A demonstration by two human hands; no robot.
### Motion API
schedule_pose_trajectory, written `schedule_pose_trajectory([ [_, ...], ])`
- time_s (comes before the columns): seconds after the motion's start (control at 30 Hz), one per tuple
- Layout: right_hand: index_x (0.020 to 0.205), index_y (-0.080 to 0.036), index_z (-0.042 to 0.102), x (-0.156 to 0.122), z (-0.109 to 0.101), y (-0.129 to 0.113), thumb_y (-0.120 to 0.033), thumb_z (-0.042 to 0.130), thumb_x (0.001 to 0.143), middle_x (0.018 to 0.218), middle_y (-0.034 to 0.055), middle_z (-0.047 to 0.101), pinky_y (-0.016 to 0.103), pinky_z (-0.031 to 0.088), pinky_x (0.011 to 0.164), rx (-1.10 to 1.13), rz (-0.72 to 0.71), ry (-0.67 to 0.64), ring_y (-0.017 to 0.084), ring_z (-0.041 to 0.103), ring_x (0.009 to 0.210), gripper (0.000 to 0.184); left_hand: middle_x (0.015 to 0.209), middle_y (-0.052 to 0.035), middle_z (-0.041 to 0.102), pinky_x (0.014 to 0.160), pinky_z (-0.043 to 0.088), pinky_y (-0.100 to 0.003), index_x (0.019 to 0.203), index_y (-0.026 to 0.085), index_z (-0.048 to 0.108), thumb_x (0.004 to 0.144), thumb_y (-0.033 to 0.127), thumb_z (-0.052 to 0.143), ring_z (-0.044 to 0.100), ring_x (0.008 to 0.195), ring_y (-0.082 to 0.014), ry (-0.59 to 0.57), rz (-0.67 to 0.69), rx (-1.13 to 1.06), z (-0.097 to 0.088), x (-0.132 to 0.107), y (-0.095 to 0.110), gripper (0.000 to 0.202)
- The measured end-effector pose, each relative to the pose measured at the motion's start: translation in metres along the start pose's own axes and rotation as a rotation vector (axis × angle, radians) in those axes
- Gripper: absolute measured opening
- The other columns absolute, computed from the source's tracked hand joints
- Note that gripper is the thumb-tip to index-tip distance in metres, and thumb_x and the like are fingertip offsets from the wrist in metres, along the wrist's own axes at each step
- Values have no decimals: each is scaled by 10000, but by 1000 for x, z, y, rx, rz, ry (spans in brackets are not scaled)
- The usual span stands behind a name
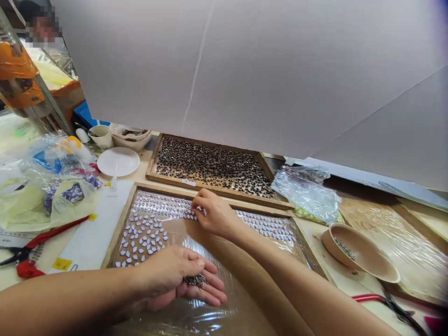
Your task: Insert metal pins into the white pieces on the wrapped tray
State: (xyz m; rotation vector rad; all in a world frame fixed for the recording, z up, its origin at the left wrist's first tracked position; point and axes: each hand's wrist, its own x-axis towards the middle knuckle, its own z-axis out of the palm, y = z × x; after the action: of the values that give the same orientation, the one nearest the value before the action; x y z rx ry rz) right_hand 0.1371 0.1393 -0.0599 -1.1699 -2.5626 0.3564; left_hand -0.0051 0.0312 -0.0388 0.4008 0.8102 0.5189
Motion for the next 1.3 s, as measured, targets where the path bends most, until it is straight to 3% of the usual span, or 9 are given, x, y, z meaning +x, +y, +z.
schedule_pose_trajectory([
  [0.4, 738, -149, 635, 3, 2, -2, -138, 489, 808, 776, 63, 537, 292, 343, 684, -144, -41, -40, 164, 474, 729, 162, 732, -113, 648, 787, 466, -401, 793, 78, 579, 771, 251, 569, 666, 716, -213, -3, -19, 8, 0, 1, 0, 175],
  [0.6, 737, -151, 645, 3, 4, -2, -138, 494, 807, 762, 63, 540, 297, 346, 682, -143, -57, -34, 165, 475, 726, 167, 733, -116, 647, 789, 466, -403, 800, 68, 580, 788, 225, 547, 665, 705, -208, 13, -10, 4, 1, 0, 0, 161],
  [0.8, 804, -171, 670, -1, -5, 3, -130, 530, 799, 808, 57, 562, 303, 383, 691, -47, -53, -2, 162, 500, 743, 146, 749, -131, 657, 818, 463, -403, 811, 53, 615, 794, 318, 544, 659, 712, -208, 29, 30, -73, 2, -1, 5, 274],
  [0.93, 828, -184, 658, -21, -29, -16, -127, 530, 794, 805, 44, 562, 280, 417, 652, 167, -56, 69, 144, 523, 729, 144, 791, -169, 664, 831, 463, -415, 801, 40, 631, 855, 448, 379, 661, 784, -260, 34, 33, -176, 0, -1, 9, 482],
  [1.03, 780, -189, 652, -41, -40, -39, -112, 505, 797, 769, 28, 551, 238, 413, 586, 318, -60, -2, 119, 520, 677, 166, 806, -146, 661, 827, 469, -408, 830, 45, 645, 879, 451, 317, 652, 773, -236, 6, 73, -184, -2, -1, 9, 524],
  [1.13, 795, -195, 657, -56, -37, -54, -120, 494, 800, 754, 34, 549, 248, 395, 572, 270, -70, -11, 133, 501, 675, 179, 804, -94, 648, 793, 488, -385, 881, 76, 650, 902, 392, 303, 630, 750, -188, 2, 132, -204, -1, -2, 7, 470],
  [1.3, 798, -167, 639, -61, -21, -61, -135, 466, 817, 759, 56, 562, 276, 384, 603, 202, -104, 107, 150, 475, 690, 177, 756, -73, 624, 707, 508, -313, 830, 81, 652, 920, 347, 273, 587, 724, -141, 25, 153, -244, 2, -4, 7, 471],
])
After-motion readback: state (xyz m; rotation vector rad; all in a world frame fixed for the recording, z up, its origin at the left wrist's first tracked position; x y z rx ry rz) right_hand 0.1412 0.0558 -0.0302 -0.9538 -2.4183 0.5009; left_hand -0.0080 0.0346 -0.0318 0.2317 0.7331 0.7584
